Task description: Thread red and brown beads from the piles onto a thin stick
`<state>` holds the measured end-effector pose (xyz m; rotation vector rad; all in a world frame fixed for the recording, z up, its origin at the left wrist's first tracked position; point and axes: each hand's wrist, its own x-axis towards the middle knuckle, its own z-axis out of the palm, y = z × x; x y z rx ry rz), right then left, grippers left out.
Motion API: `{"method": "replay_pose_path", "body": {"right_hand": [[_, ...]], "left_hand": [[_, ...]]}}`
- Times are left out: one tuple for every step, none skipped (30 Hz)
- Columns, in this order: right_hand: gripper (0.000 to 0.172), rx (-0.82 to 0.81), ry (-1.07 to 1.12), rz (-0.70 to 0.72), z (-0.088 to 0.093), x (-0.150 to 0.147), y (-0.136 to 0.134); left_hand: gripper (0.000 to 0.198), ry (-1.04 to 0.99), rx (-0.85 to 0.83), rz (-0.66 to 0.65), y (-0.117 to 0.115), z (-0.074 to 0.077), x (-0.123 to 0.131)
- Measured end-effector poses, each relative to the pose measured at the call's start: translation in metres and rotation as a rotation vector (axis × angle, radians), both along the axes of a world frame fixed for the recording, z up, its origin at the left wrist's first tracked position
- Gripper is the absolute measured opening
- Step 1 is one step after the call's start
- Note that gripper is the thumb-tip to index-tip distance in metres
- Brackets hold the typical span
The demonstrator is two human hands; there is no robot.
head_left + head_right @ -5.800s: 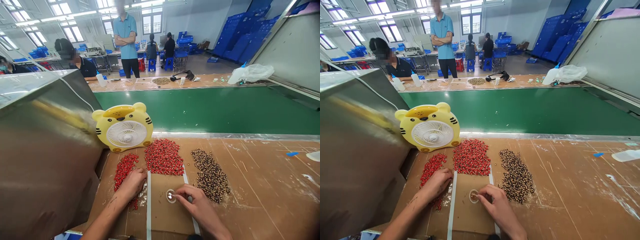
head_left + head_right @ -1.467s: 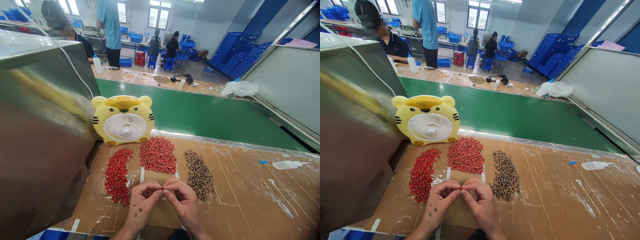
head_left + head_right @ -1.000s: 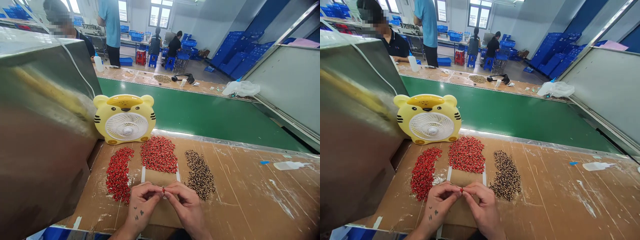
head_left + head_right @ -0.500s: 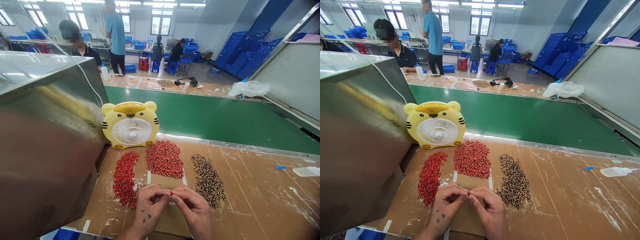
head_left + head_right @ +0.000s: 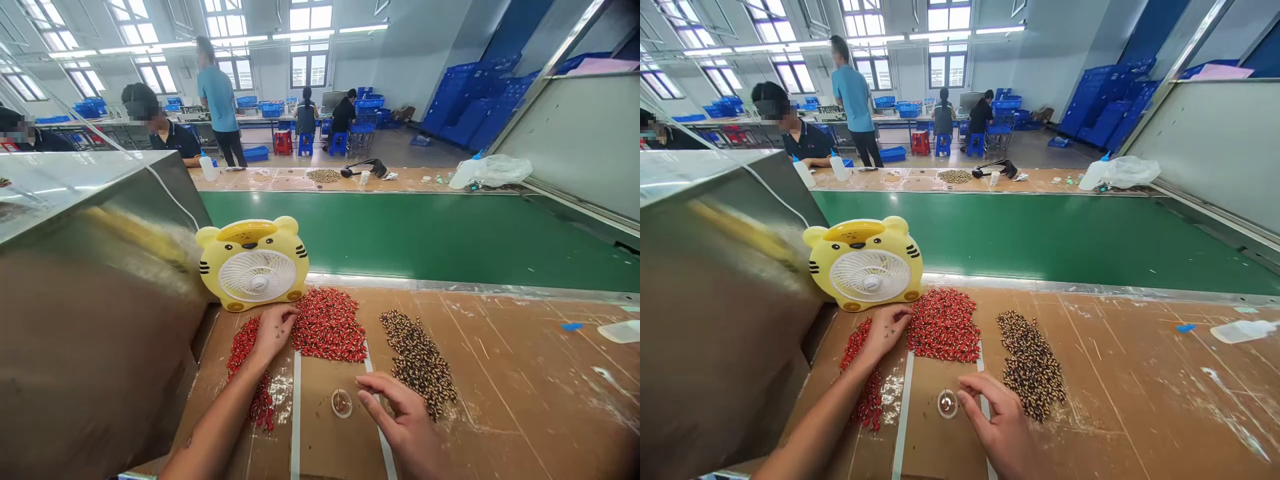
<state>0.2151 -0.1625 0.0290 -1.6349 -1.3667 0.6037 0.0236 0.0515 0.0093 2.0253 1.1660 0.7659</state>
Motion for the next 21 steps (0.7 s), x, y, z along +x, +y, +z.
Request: {"method": "replay_pose_path", "body": {"right_hand": [[0.02, -0.007, -0.008, 0.011, 0.0, 0.0, -0.002], [0.02, -0.013, -0.013, 0.022, -0.001, 0.0, -0.004], [0.019, -0.019, -0.015, 0.029, -0.002, 0.001, -0.006], [0.019, -0.025, -0.015, 0.032, -0.003, 0.002, -0.008], [0.019, -0.033, -0.013, 0.035, -0.004, 0.004, -0.01], [0.02, -0.043, -0.01, 0.037, -0.006, 0.006, -0.011], [0.02, -0.059, -0.004, 0.04, -0.008, 0.008, -0.012], [0.021, -0.079, 0.002, 0.044, -0.01, 0.009, -0.013], [0.022, -0.103, 0.007, 0.046, -0.013, 0.011, -0.013], [0.023, -0.128, 0.01, 0.052, -0.016, 0.012, -0.012], [0.024, -0.156, 0.01, 0.059, -0.019, 0.012, -0.01], [0.025, -0.181, 0.009, 0.072, -0.022, 0.011, -0.008], [0.026, -0.203, 0.007, 0.09, -0.024, 0.01, -0.004], [0.026, -0.22, 0.006, 0.11, -0.026, 0.008, -0.001], [0.026, -0.233, 0.006, 0.131, -0.027, 0.006, 0.003], [0.026, -0.242, 0.006, 0.152, -0.028, 0.003, 0.007], [0.025, -0.248, 0.003, 0.168, -0.029, 0.001, 0.011], [0.023, -0.251, -0.004, 0.181, -0.029, -0.001, 0.014], [0.02, -0.255, -0.017, 0.194, -0.028, -0.003, 0.016], [0.017, -0.26, -0.032, 0.206, -0.028, -0.004, 0.018], [0.014, -0.264, -0.044, 0.217, -0.028, -0.005, 0.019]], "left_hand": [[0.023, 0.027, 0.019, -0.03, 0.003, -0.001, 0.002], [0.025, 0.053, 0.04, -0.056, 0.005, -0.002, 0.003], [0.026, 0.077, 0.062, -0.073, 0.006, -0.002, 0.003], [0.028, 0.1, 0.084, -0.082, 0.007, -0.001, 0.0], [0.029, 0.123, 0.106, -0.081, 0.008, 0.0, -0.005], [0.03, 0.147, 0.125, -0.077, 0.01, 0.001, -0.013], [0.031, 0.175, 0.14, -0.071, 0.011, 0.003, -0.022], [0.03, 0.206, 0.151, -0.068, 0.012, 0.006, -0.032], [0.03, 0.234, 0.157, -0.07, 0.013, 0.009, -0.043], [0.029, 0.263, 0.162, -0.078, 0.013, 0.012, -0.052], [0.028, 0.305, 0.172, -0.104, 0.012, 0.015, -0.06], [0.026, 0.359, 0.188, -0.145, 0.01, 0.018, -0.066], [0.025, 0.424, 0.21, -0.194, 0.008, 0.02, -0.069], [0.024, 0.499, 0.234, -0.246, 0.005, 0.022, -0.07], [0.024, 0.575, 0.255, -0.293, 0.002, 0.024, -0.069], [0.023, 0.64, 0.271, -0.327, 0.0, 0.024, -0.066], [0.023, 0.685, 0.276, -0.346, -0.002, 0.025, -0.063], [0.022, 0.716, 0.277, -0.358, -0.002, 0.024, -0.058], [0.022, 0.737, 0.274, -0.37, -0.002, 0.024, -0.054], [0.022, 0.749, 0.272, -0.381, -0.002, 0.023, -0.05], [0.023, 0.757, 0.271, -0.389, -0.001, 0.022, -0.046]]}}
